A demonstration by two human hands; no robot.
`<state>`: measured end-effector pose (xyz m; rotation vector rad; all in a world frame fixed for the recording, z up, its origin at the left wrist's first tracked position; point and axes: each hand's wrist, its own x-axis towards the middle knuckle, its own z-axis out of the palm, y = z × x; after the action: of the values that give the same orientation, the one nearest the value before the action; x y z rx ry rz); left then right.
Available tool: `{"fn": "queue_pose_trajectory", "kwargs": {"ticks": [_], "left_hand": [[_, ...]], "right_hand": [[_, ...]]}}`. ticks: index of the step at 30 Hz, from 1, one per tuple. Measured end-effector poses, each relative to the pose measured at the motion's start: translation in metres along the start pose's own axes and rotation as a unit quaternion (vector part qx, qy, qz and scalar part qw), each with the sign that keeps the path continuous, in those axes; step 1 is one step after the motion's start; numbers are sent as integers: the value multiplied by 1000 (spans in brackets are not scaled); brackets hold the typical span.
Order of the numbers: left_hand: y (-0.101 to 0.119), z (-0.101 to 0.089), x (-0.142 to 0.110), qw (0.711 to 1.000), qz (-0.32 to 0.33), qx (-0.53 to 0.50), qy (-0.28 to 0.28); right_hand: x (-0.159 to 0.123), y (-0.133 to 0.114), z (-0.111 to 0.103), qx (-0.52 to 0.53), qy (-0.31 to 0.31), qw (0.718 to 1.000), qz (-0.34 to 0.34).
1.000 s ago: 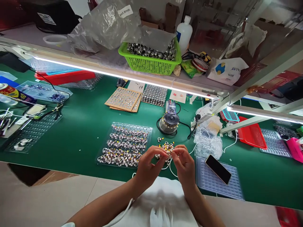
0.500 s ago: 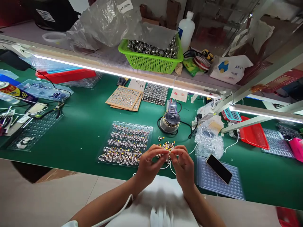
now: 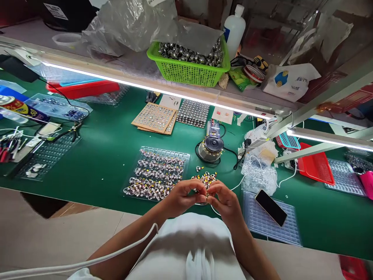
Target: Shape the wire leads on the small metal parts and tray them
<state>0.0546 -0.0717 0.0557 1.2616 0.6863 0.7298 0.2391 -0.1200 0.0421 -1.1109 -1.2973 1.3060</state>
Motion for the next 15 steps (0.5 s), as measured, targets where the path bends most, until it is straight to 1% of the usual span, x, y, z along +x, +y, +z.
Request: {"fn": "queue_pose_trajectory", "kwargs": {"ticks": [1, 2, 3, 4, 5, 6, 8, 9, 10, 12, 14, 15], "left_hand": [[-2, 0, 0, 997, -44, -53, -31], [-5, 1, 1, 988, -93, -110, -62], [-8, 2, 1, 973, -140, -163, -83], [-13, 4, 2, 958, -178, -205, -91], [-18, 6, 4, 947, -204, -234, -85], [-24, 8, 5, 941, -217, -251, -69], [-39, 12, 7, 941, -219, -258, -21], [-48, 13, 8, 946, -212, -246, 9], [-57, 13, 9, 956, -201, -210, 48], [-76, 9, 7, 971, -179, -92, 133], [-92, -6, 0, 964, -171, 30, 204], [-100, -18, -5, 955, -173, 73, 230]], "right_hand": [[-2, 1, -1, 28, -9, 999, 13], [-4, 2, -1, 54, -19, 998, 24], [-6, 4, -2, 75, -30, 996, 33], [-8, 6, -3, 90, -42, 994, 40], [-11, 8, -4, 96, -49, 993, 46], [-13, 12, -4, 95, -52, 993, 52], [-16, 23, -6, 76, -41, 994, 65], [-16, 30, -6, 59, -28, 995, 72], [-16, 39, -6, 40, -16, 996, 81], [-13, 60, -6, -4, -7, 994, 109], [-8, 84, -7, -57, -16, 987, 150], [-4, 96, -10, -87, -18, 982, 169]]}}
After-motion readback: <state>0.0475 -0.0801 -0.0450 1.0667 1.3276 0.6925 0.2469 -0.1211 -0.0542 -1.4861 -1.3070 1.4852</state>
